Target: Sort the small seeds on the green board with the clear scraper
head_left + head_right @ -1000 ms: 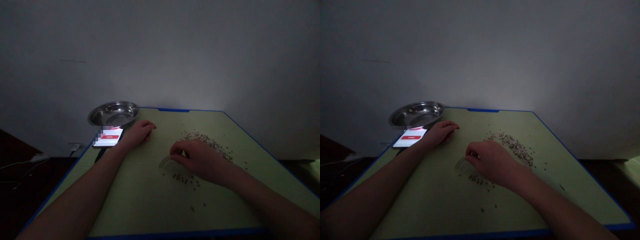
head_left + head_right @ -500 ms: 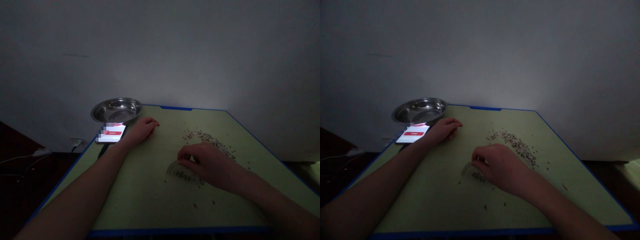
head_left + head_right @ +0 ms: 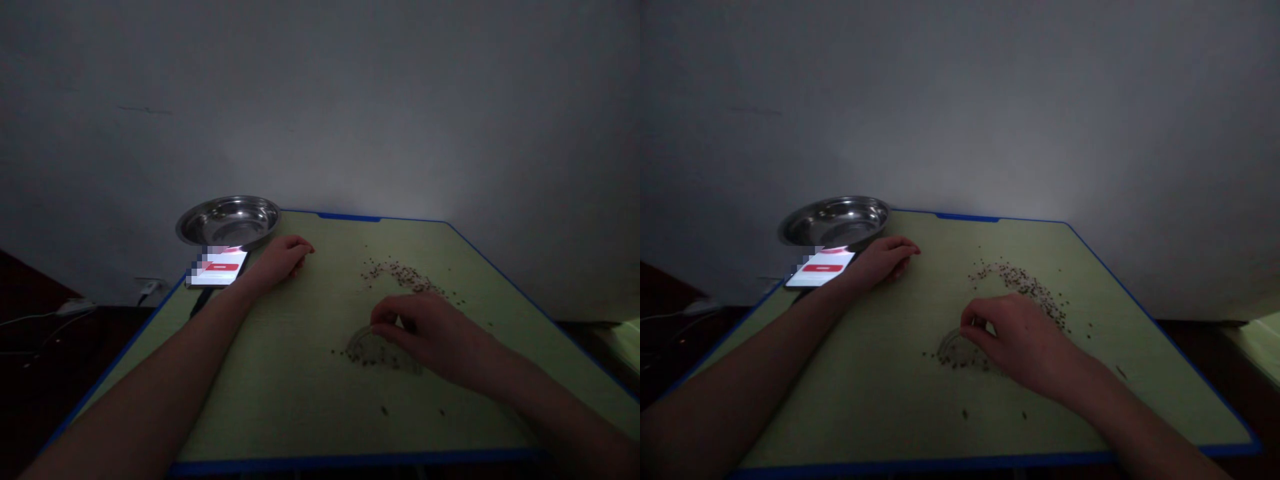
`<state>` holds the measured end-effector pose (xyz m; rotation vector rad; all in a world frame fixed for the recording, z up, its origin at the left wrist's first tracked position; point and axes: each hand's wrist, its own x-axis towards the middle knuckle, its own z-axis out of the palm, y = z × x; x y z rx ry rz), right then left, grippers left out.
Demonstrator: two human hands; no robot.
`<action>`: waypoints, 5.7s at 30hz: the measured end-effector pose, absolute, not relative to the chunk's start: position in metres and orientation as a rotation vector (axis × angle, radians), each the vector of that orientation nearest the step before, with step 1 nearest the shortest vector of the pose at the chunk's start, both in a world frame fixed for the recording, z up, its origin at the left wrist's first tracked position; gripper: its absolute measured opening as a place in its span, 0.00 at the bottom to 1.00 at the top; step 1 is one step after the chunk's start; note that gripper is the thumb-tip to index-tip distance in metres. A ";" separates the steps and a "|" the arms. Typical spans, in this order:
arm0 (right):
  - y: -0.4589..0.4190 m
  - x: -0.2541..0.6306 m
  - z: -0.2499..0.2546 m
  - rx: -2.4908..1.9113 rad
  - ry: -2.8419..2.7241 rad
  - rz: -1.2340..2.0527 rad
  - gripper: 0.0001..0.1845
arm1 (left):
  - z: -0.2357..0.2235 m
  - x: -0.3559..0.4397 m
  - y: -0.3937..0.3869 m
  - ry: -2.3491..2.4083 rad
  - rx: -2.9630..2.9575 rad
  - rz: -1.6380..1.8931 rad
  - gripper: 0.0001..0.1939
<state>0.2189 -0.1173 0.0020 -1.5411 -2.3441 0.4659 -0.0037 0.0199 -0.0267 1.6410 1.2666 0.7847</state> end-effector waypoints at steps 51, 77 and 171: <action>-0.103 0.220 -0.003 -1.544 -2.305 0.484 0.06 | -0.029 -0.006 0.023 1.267 1.711 0.779 0.08; -0.104 0.218 -0.005 -1.523 -2.344 0.438 0.07 | -0.029 -0.007 0.023 1.271 1.676 0.760 0.08; -0.102 0.208 0.001 -1.567 -2.361 0.418 0.07 | -0.029 -0.006 0.022 1.265 1.745 0.749 0.09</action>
